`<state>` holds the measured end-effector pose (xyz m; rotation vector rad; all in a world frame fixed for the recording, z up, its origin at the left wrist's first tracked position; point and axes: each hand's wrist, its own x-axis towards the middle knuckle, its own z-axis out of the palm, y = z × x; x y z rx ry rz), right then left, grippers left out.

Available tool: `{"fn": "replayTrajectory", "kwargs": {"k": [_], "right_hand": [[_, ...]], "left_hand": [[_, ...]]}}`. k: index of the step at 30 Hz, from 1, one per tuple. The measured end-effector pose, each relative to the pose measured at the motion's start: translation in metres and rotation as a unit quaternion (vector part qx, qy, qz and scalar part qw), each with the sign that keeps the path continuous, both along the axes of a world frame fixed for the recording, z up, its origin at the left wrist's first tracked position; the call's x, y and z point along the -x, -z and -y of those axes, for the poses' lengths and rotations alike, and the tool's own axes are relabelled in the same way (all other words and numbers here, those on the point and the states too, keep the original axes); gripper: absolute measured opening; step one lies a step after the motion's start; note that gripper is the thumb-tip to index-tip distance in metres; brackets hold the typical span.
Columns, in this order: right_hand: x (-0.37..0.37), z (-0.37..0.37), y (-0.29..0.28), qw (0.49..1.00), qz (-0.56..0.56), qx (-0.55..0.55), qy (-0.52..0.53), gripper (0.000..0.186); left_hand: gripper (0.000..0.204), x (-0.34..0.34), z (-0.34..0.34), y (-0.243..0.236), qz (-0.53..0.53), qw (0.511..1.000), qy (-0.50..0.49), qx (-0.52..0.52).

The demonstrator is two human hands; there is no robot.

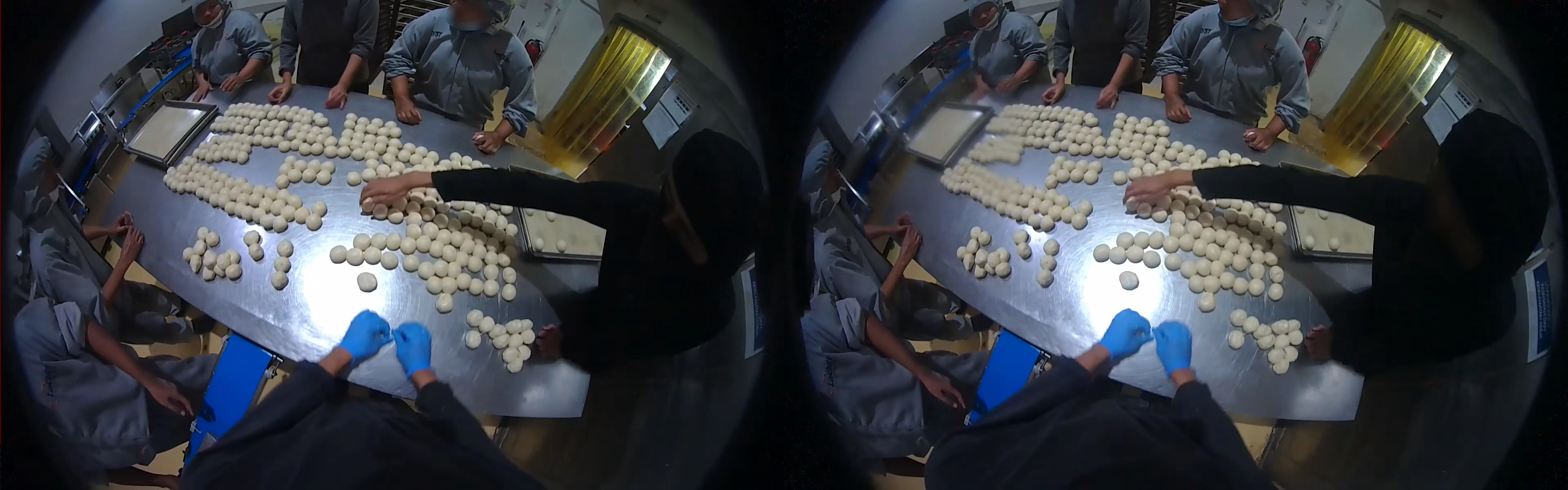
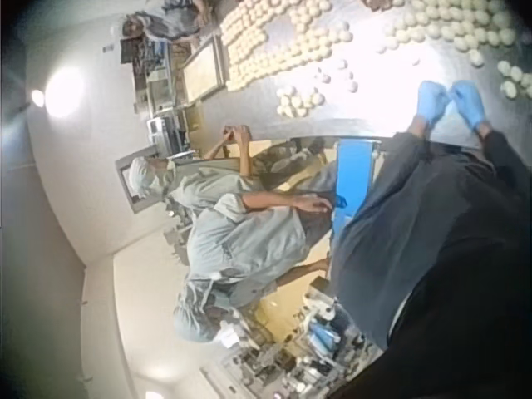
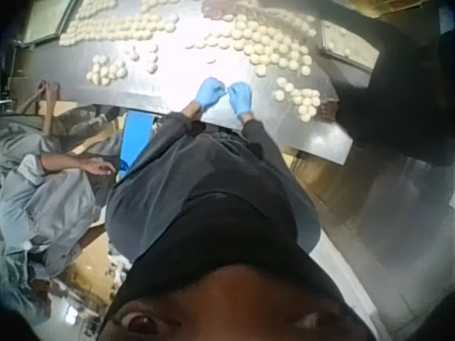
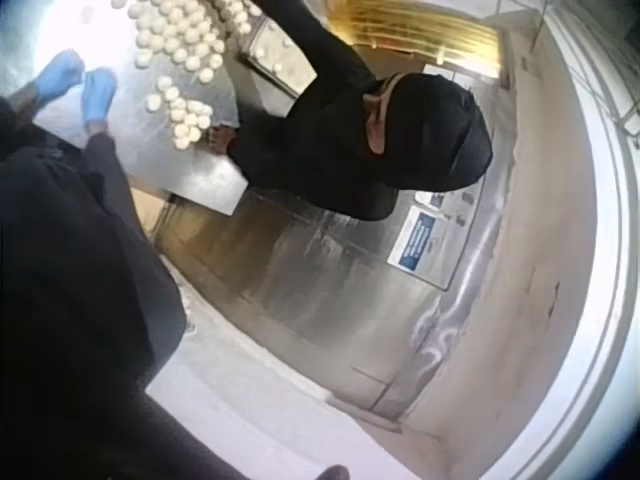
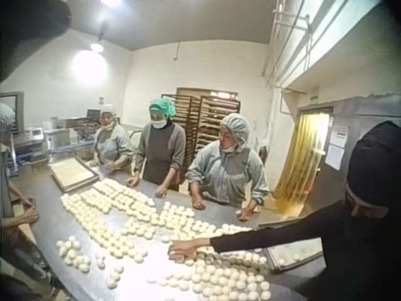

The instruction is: The person shapes small pieces of dough into balls by hand on a metal table and places them onto a baking tray.

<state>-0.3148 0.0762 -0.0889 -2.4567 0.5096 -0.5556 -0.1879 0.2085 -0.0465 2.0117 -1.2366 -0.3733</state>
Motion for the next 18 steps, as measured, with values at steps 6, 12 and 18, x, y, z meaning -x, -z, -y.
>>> {"fn": "replayTrajectory", "kwargs": {"k": [6, 12, 18], "right_hand": [[0.061, 0.027, -0.053, 0.995, -0.087, -0.039, 0.031, 0.018], [-0.012, 0.007, -0.014, 1.0, 0.023, 0.001, -0.014, 0.019], [0.055, 0.029, -0.043, 0.999, 0.035, 0.029, 0.016, 0.015]], "left_hand": [[0.01, -0.014, -0.077, 0.002, -0.027, 0.997, 0.011, -0.071], [0.01, -0.004, 0.002, 0.028, 0.061, 0.996, 0.016, 0.062], [0.009, -0.036, -0.071, 0.014, 0.02, 0.999, 0.017, -0.037]]}}
